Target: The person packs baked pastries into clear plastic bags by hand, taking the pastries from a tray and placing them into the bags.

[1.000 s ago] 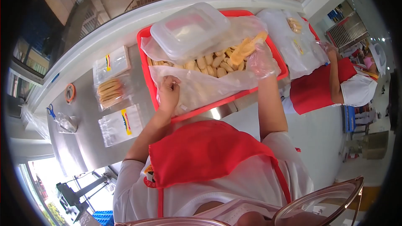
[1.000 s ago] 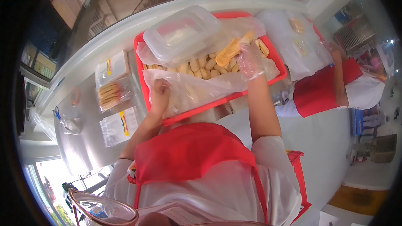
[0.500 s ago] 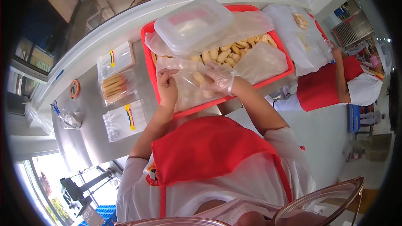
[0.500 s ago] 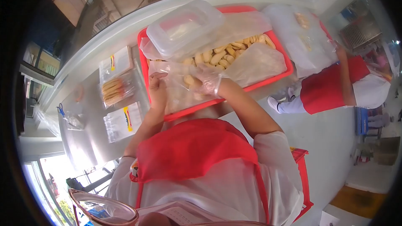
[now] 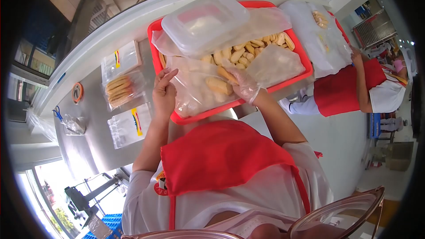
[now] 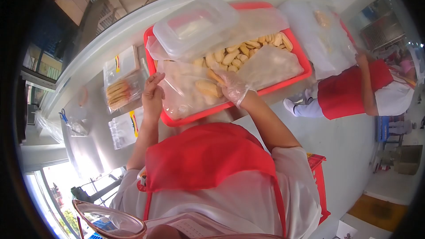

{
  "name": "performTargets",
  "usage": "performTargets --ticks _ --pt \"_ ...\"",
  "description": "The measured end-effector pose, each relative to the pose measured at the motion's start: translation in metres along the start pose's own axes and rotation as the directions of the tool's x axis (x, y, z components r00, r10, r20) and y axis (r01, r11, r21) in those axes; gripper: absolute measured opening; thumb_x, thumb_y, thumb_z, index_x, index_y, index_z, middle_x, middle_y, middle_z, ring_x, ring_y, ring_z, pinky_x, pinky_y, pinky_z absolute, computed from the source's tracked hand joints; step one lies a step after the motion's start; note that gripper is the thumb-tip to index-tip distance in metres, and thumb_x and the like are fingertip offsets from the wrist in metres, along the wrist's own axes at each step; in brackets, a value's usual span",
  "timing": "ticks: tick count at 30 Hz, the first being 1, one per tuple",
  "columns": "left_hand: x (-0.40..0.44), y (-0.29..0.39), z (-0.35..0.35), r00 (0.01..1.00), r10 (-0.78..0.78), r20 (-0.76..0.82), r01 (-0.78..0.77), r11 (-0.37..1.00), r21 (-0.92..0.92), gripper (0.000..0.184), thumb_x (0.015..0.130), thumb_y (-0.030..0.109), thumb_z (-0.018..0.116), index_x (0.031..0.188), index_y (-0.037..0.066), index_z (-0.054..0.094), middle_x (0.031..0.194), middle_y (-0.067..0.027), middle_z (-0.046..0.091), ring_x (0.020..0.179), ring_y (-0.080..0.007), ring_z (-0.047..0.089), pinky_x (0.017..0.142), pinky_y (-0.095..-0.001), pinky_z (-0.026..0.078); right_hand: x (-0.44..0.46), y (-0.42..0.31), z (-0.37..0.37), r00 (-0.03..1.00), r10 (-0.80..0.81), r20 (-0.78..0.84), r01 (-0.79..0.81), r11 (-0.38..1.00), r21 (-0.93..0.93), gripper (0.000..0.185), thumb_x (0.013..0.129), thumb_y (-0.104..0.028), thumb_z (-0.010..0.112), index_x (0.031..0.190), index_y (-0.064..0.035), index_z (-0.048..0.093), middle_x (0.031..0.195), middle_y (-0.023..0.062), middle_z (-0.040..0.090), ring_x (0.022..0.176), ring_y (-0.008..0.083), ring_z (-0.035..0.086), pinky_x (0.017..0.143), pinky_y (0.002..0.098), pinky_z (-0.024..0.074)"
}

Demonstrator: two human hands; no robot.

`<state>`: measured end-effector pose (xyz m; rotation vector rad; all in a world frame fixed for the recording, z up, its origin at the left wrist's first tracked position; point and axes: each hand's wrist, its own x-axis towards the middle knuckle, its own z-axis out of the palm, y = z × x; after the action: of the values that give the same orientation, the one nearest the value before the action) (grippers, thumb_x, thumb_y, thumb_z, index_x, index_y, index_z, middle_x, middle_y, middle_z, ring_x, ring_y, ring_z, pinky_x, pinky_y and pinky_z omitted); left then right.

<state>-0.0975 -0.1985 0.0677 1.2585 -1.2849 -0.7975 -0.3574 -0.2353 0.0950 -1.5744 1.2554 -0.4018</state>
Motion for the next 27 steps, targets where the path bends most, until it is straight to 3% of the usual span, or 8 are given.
performTargets --ticks 3,6,12,15,18,21,24,27 --pt "0.003 0.014 -0.025 0.985 0.156 0.069 -0.17 0.927 0.333 0.047 0.07 -0.011 0.037 0.107 0.007 0.06 0.109 -0.0139 0.052 0.086 -0.0208 0.054 0.07 -0.0263 0.043 0.013 0.018 0.01 0.86 -0.507 0.055 0.461 0.728 -0.507 0.053 0.073 -0.009 0.057 0.123 -0.012 0.041 0.108 0.0151 0.05 0.098 0.0319 0.047 0.089 0.0375 0.0368" --pt "0.009 0.038 -0.055 0.97 0.233 0.074 -0.238 0.83 0.505 0.048 0.068 -0.012 0.036 0.106 0.006 0.059 0.108 -0.014 0.052 0.091 -0.0239 0.055 0.071 -0.0273 0.044 0.014 0.024 0.015 0.896 -0.426 0.124 0.438 0.801 -0.408 0.054 0.071 -0.006 0.055 0.123 -0.0108 0.041 0.109 0.0141 0.05 0.101 0.0322 0.045 0.09 0.0371 0.0358" --pt "0.01 0.083 -0.061 0.972 0.234 0.023 -0.203 0.788 0.582 0.046 0.065 -0.013 0.036 0.103 0.003 0.059 0.106 -0.0099 0.053 0.094 -0.0261 0.055 0.072 -0.0341 0.046 0.025 0.016 0.014 0.745 -0.667 0.014 0.632 0.699 -0.333 0.052 0.072 -0.008 0.058 0.121 -0.0105 0.042 0.1 0.0151 0.051 0.092 0.0317 0.049 0.084 0.037 0.0398" --pt "0.008 0.073 -0.039 0.952 0.235 0.197 -0.306 0.677 0.67 0.042 0.066 -0.01 0.041 0.101 0.004 0.059 0.107 -0.0094 0.052 0.091 -0.0277 0.055 0.072 -0.0362 0.046 0.023 0.015 0.018 0.954 -0.246 -0.171 0.259 0.964 0.057 0.045 0.072 -0.01 0.059 0.116 -0.0079 0.048 0.102 0.0172 0.054 0.095 0.0329 0.051 0.084 0.0344 0.0407" --pt "0.007 0.04 -0.006 0.942 0.082 0.324 -0.279 0.726 0.629 0.038 0.069 -0.004 0.043 0.104 0.005 0.058 0.109 -0.0093 0.051 0.09 -0.0278 0.056 0.072 -0.0351 0.047 0.035 0.031 0.007 0.942 -0.265 -0.204 0.218 0.949 -0.227 0.042 0.074 -0.007 0.057 0.116 -0.0082 0.048 0.103 0.0174 0.054 0.095 0.0327 0.051 0.083 0.0332 0.0413" --pt "0.007 0.001 0.021 0.916 -0.02 0.4 -0.277 0.689 0.67 0.036 0.072 -0.002 0.043 0.105 0.005 0.057 0.109 -0.01 0.05 0.087 -0.0286 0.057 0.071 -0.0357 0.048 0.039 0.032 0.009 0.817 -0.539 -0.207 0.445 0.816 -0.371 0.04 0.075 -0.001 0.054 0.114 -0.0079 0.049 0.105 0.0162 0.055 0.093 0.0327 0.052 0.081 0.0327 0.0423" --pt "0.008 -0.027 0.03 0.908 -0.001 0.418 -0.301 0.693 0.655 0.034 0.073 -0.001 0.043 0.104 0.004 0.056 0.109 -0.0109 0.05 0.085 -0.0299 0.057 0.071 -0.0373 0.049 0.05 0.044 0.007 0.718 -0.688 -0.1 0.613 0.694 -0.376 0.034 0.078 -0.003 0.053 0.112 -0.004 0.049 0.114 0.0153 0.052 0.101 0.03 0.051 0.087 0.0334 0.0398" --pt "0.008 -0.031 0.032 0.92 -0.001 0.392 -0.272 0.719 0.64 0.032 0.074 0.0 0.044 0.103 0.003 0.056 0.109 -0.0123 0.049 0.084 -0.0314 0.057 0.072 -0.0387 0.049 0.034 0.017 0.009 0.556 -0.814 -0.166 0.703 0.568 -0.428 0.031 0.077 -0.001 0.053 0.108 -0.0054 0.053 0.107 0.0143 0.055 0.087 0.0326 0.054 0.077 0.0347 0.0436"
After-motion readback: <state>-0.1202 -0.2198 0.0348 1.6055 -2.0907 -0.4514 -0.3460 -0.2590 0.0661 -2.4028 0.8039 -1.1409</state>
